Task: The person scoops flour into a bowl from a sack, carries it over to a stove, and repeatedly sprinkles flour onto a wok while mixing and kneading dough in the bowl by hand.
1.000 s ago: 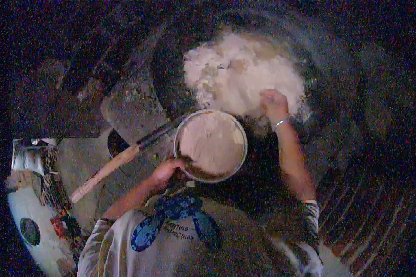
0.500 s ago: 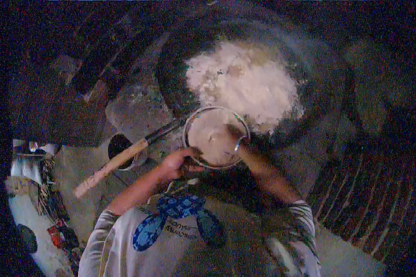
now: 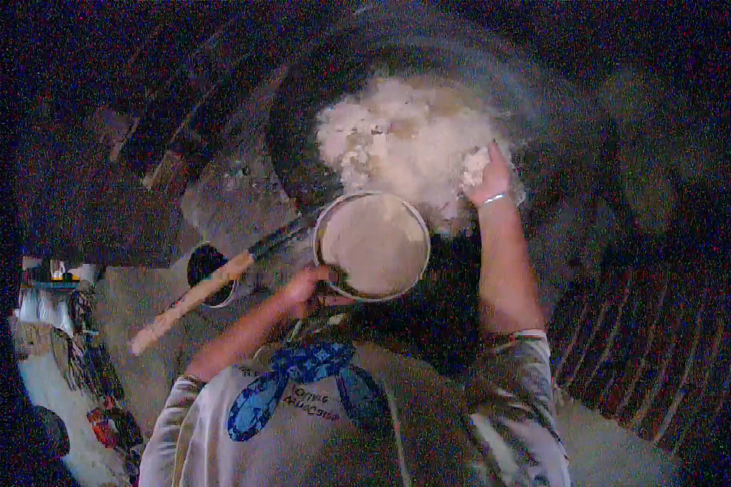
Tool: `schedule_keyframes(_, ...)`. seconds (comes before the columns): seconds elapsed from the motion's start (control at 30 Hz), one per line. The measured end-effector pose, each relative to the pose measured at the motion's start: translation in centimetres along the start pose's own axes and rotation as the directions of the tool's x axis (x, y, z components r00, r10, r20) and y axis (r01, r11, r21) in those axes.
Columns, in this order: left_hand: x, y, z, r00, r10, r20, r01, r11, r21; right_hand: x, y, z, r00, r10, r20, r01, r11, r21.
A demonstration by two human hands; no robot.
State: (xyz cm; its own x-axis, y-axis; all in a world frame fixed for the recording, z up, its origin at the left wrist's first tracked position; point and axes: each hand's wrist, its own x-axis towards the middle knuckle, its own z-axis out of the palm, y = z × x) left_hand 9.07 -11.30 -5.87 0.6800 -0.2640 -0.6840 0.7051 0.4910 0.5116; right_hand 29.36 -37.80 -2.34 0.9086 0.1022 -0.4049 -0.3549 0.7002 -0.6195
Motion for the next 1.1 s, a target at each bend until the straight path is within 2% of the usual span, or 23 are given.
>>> schedule_keyframes(0.17, 0.9, -0.2, 2.5, 0.998, -0.062, 0.004, 0.061, 0.998, 0.011, 2.8, -4.9, -4.7, 0.998, -0.051, 0.034, 0.048, 0.995, 0.090)
schedule_keyframes(0.23, 0.2, 0.5, 4.3, 0.998, -0.059, 0.002, 0.058, 0.988, 0.145, 4.8, -6.9, -7.2, 0.998, -0.055, 0.034, 0.051, 0.991, 0.125)
schedule_keyframes(0.27, 0.5, 0.4, 4.6, 0.998, -0.063, 0.005, 0.061, 0.987, 0.151, 6.7, -7.8, -9.7, 0.963, -0.023, 0.268, -0.015, 0.990, 0.138)
schedule_keyframes(0.3, 0.8, 0.2, 4.8, 1.000, -0.019, 0.011, 0.018, 0.993, 0.117, 6.9, -8.5, -10.2, 0.873, 0.005, 0.487, -0.080, 0.988, 0.133)
schedule_keyframes(0.33, 1.2, 0.0, 4.8, 1.000, 0.025, 0.015, -0.026, 0.996, 0.082, 6.8, -9.3, -10.9, 0.875, -0.001, 0.483, -0.074, 0.988, 0.138)
schedule_keyframes(0.4, 1.5, -0.2, 5.0, 0.999, 0.019, 0.041, -0.024, 0.994, 0.110, 4.5, -10.7, -9.0, 0.971, 0.007, 0.239, -0.027, 0.996, 0.081)
schedule_keyframes(0.43, 1.7, -0.3, 5.0, 0.998, 0.014, 0.067, -0.023, 0.991, 0.135, 4.5, -11.3, -9.1, 0.971, 0.004, 0.238, -0.025, 0.996, 0.084)
schedule_keyframes(0.5, 1.9, -0.5, 5.1, 0.998, -0.009, 0.064, 0.000, 0.990, 0.139, 4.5, -12.5, -9.2, 0.994, -0.047, 0.102, 0.043, 0.998, 0.038)
schedule_keyframes(0.53, 2.0, -0.6, 5.2, 0.998, -0.030, 0.061, 0.021, 0.990, 0.141, 4.6, -12.9, -9.1, 0.994, -0.048, 0.101, 0.044, 0.998, 0.037)
schedule_keyframes(0.6, 1.5, -0.2, 6.3, 0.999, -0.014, 0.033, 0.008, 0.988, 0.152, 4.2, -13.4, -8.1, 0.979, -0.198, -0.049, 0.194, 0.977, -0.087)
schedule_keyframes(0.63, 1.3, 0.0, 6.7, 1.000, 0.003, 0.004, -0.004, 0.986, 0.164, 6.4, -13.5, -10.6, 0.979, -0.199, -0.050, 0.195, 0.977, -0.088)
schedule_keyframes(0.67, 1.2, 0.1, 6.7, 1.000, 0.003, 0.005, -0.004, 0.986, 0.164, 10.1, -13.4, -14.9, 0.808, -0.542, 0.231, 0.577, 0.647, -0.499)
schedule_keyframes(0.7, 1.1, 0.4, 6.5, 1.000, -0.014, 0.001, 0.014, 0.995, 0.095, 12.2, -13.3, -17.3, 0.520, -0.605, 0.603, 0.777, 0.041, -0.628)
schedule_keyframes(0.73, 1.0, 0.6, 6.2, 0.999, -0.032, -0.003, 0.032, 0.999, 0.026, 11.0, -13.3, -16.2, 0.519, -0.605, 0.604, 0.777, 0.040, -0.628)
schedule_keyframes(0.77, 0.8, 0.6, 5.8, 0.999, -0.031, -0.006, 0.031, 0.999, 0.020, 8.4, -13.3, -13.6, 0.812, -0.465, 0.352, 0.583, 0.614, -0.532)
schedule_keyframes(0.8, 0.7, 0.5, 5.3, 0.999, -0.041, 0.002, 0.041, 0.999, 0.007, 6.4, -13.1, -11.2, 0.975, -0.126, 0.182, 0.168, 0.957, -0.237)
schedule_keyframes(0.83, 0.5, 0.5, 4.8, 0.999, -0.050, 0.011, 0.050, 0.999, -0.005, 5.4, -12.7, -9.5, 0.976, -0.119, 0.184, 0.162, 0.957, -0.241)
schedule_keyframes(0.87, 0.3, 0.6, 4.6, 0.999, -0.049, 0.008, 0.049, 0.999, -0.012, 4.7, -12.1, -8.0, 0.986, -0.152, 0.067, 0.166, 0.920, -0.354)
schedule_keyframes(0.9, -0.1, 0.9, 4.6, 0.999, -0.035, 0.002, 0.035, 0.997, 0.062, 4.4, -11.5, -6.9, 0.980, -0.196, -0.045, 0.154, 0.873, -0.463)
schedule_keyframes(0.93, -0.3, 1.1, 4.3, 1.000, -0.022, -0.004, 0.022, 0.991, 0.136, 4.5, -10.8, -6.1, 0.981, -0.190, -0.042, 0.149, 0.872, -0.466)
schedule_keyframes(1.03, -0.4, 0.9, 2.7, 1.000, -0.005, -0.002, 0.005, 0.998, 0.070, 4.7, -9.1, -4.4, 0.976, -0.219, -0.006, 0.188, 0.853, -0.486)
schedule_keyframes(1.1, -0.2, 1.3, 2.2, 1.000, -0.020, -0.010, 0.020, 1.000, 0.015, 3.9, -8.2, -2.9, 0.959, -0.216, 0.182, 0.277, 0.849, -0.451)
